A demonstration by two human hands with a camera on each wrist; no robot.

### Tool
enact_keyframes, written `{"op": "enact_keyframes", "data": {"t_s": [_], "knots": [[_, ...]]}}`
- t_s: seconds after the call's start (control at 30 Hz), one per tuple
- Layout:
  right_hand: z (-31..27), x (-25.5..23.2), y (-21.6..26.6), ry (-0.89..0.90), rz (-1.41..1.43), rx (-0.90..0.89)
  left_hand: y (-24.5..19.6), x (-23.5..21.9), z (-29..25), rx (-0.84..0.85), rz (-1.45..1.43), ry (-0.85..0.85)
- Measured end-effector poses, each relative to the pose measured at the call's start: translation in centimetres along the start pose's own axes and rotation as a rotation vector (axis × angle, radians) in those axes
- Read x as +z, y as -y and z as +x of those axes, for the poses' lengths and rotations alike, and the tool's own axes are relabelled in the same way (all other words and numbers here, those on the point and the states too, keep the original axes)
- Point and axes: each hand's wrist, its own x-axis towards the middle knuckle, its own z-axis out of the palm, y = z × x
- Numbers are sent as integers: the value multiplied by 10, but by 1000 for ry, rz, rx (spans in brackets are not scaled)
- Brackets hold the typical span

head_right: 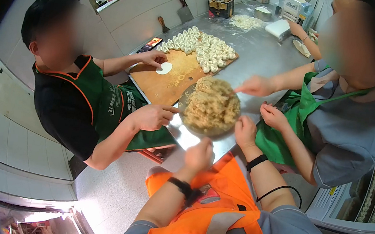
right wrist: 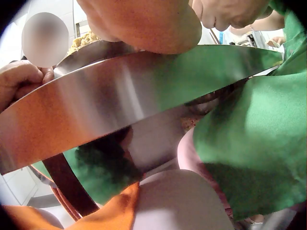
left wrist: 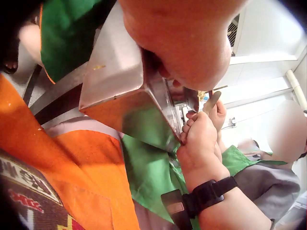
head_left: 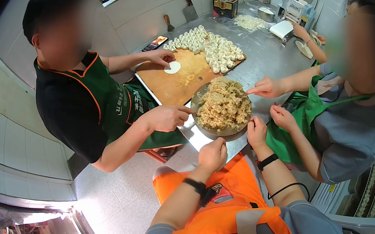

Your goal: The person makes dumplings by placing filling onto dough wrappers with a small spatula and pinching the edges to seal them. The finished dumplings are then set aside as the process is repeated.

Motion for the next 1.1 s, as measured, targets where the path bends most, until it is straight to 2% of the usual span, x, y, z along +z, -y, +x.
{"op": "enact_keyframes", "data": {"t_s": [1.1], "knots": [[-1,-1,5,-8,5,-13,0,-1,-1,9,8,-2]]}}
